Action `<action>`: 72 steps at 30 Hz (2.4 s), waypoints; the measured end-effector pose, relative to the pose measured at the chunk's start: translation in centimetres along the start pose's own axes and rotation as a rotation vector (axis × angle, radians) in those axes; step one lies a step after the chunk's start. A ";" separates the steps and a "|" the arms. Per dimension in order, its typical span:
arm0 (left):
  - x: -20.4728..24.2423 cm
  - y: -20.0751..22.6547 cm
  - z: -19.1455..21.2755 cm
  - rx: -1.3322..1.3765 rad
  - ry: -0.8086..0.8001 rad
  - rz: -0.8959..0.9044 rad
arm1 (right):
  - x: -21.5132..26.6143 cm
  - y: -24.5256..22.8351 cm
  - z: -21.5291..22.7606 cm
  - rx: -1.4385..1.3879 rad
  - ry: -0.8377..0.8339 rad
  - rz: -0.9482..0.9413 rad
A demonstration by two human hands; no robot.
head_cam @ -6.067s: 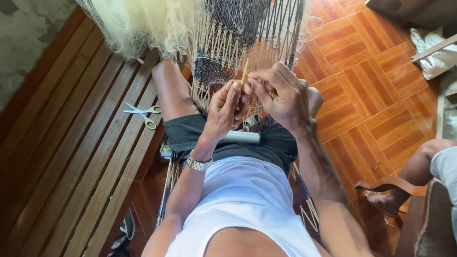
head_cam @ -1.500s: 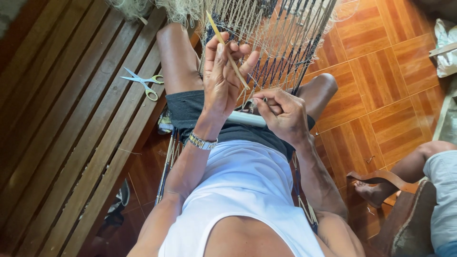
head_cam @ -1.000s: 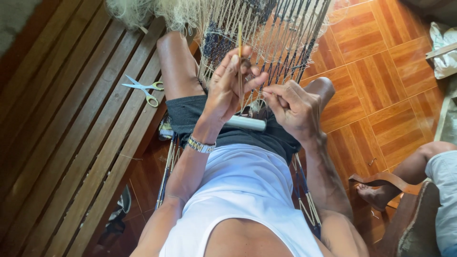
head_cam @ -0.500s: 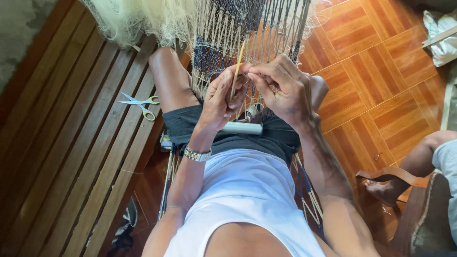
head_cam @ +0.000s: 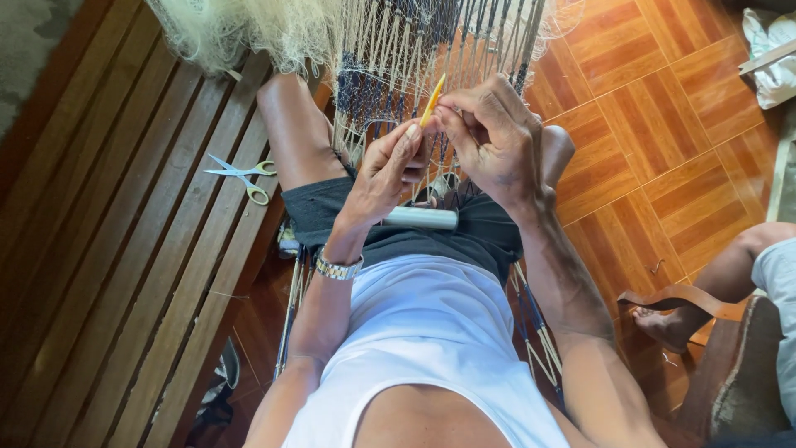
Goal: Weaving or repairing a fishing net using a wooden shuttle and line.
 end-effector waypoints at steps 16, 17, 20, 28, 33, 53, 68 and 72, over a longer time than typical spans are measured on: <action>0.5 2.4 -1.2 -0.325 0.130 -0.032 | -0.5 -1.4 0.7 -0.076 0.036 -0.078; 0.5 2.7 -1.4 -0.321 0.115 -0.038 | -0.4 -1.2 0.8 -0.106 0.039 -0.144; 0.5 2.9 -1.3 -0.371 0.103 -0.051 | -0.4 -1.2 0.9 -0.285 0.063 -0.273; -0.4 1.9 -2.0 -0.195 0.085 -0.021 | 1.9 1.8 -0.9 -0.813 0.086 -0.450; -0.4 1.2 0.7 -0.081 0.340 -0.114 | 4.6 2.9 -1.2 -0.669 0.080 -0.339; -0.6 -1.0 3.8 0.567 0.446 -0.140 | 6.2 -1.6 -4.6 -0.737 -0.137 -0.316; 0.2 2.6 -0.3 -0.044 0.197 -0.003 | 1.1 -4.5 4.3 -0.544 -0.123 -0.048; 0.3 3.3 -1.8 -0.150 0.125 -0.053 | 0.6 -3.4 5.3 -0.423 -0.131 0.047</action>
Point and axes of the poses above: each hand's wrist, its own x-axis away from the middle knuckle, its own z-axis out of the back of the hand, y = z × x, the point moved 7 cm from there along -x, towards the middle knuckle, and after that the axes turned 13 degrees about -x, right-handed, at the moved point
